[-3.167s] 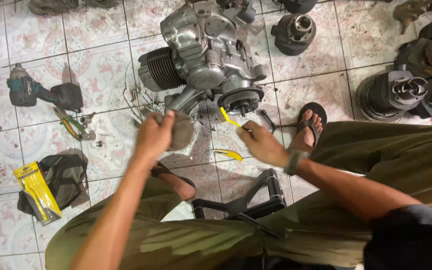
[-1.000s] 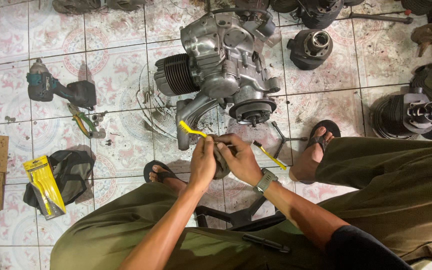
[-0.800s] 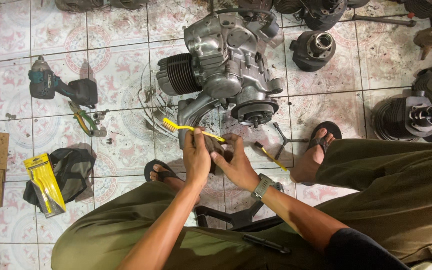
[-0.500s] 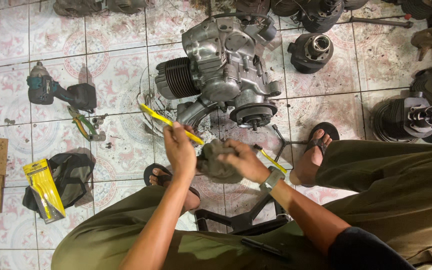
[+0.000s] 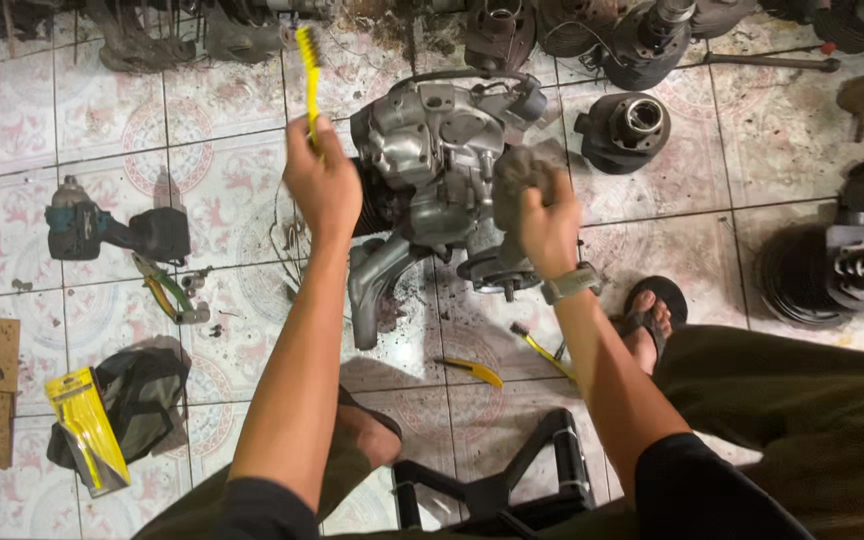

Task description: The person scrubs various parts of a disassembled engine block with a yellow toothbrush and wipes the surfaces with a rag. The person rotates the engine to access different sides and continues scrubbing and wiping throughout the video.

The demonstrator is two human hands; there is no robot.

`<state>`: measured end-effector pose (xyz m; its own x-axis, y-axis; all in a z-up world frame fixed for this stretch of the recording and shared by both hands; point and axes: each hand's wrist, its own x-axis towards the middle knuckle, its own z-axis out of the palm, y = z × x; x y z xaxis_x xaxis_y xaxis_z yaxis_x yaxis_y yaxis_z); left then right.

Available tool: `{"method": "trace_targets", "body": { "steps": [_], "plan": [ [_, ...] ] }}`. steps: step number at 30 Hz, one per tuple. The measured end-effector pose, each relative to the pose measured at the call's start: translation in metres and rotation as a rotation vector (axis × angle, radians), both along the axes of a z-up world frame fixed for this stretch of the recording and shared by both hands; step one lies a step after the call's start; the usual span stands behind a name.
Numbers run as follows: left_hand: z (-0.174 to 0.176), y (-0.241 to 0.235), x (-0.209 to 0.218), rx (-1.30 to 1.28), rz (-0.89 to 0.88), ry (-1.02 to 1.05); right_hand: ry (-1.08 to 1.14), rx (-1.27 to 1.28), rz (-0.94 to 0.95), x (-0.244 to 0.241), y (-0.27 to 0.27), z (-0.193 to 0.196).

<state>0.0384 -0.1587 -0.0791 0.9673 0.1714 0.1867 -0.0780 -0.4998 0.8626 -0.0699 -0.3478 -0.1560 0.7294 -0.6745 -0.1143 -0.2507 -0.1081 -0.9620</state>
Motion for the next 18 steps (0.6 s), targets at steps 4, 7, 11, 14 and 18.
{"method": "trace_targets", "body": {
  "steps": [4, 7, 11, 14, 18],
  "plan": [
    [-0.029, -0.019, 0.047, 0.357, -0.167, 0.009, -0.186, -0.351, 0.271, 0.038, 0.015, -0.023],
    [-0.048, -0.03, 0.068, 0.517, -0.218, -0.027, -0.185, -0.45, 0.47, 0.048, 0.016, -0.049],
    [-0.064, -0.027, 0.073, 0.412, -0.297, 0.0, -0.142, -0.53, 0.527, 0.036, -0.005, -0.092],
    [-0.065, -0.025, 0.07, 0.327, -0.23, 0.149, 0.006, -0.518, 0.573, 0.029, -0.007, -0.093],
    [-0.061, -0.027, 0.068, 0.23, -0.262, 0.115, 0.115, -0.352, 0.585, 0.04, 0.002, -0.086]
  ]
}}
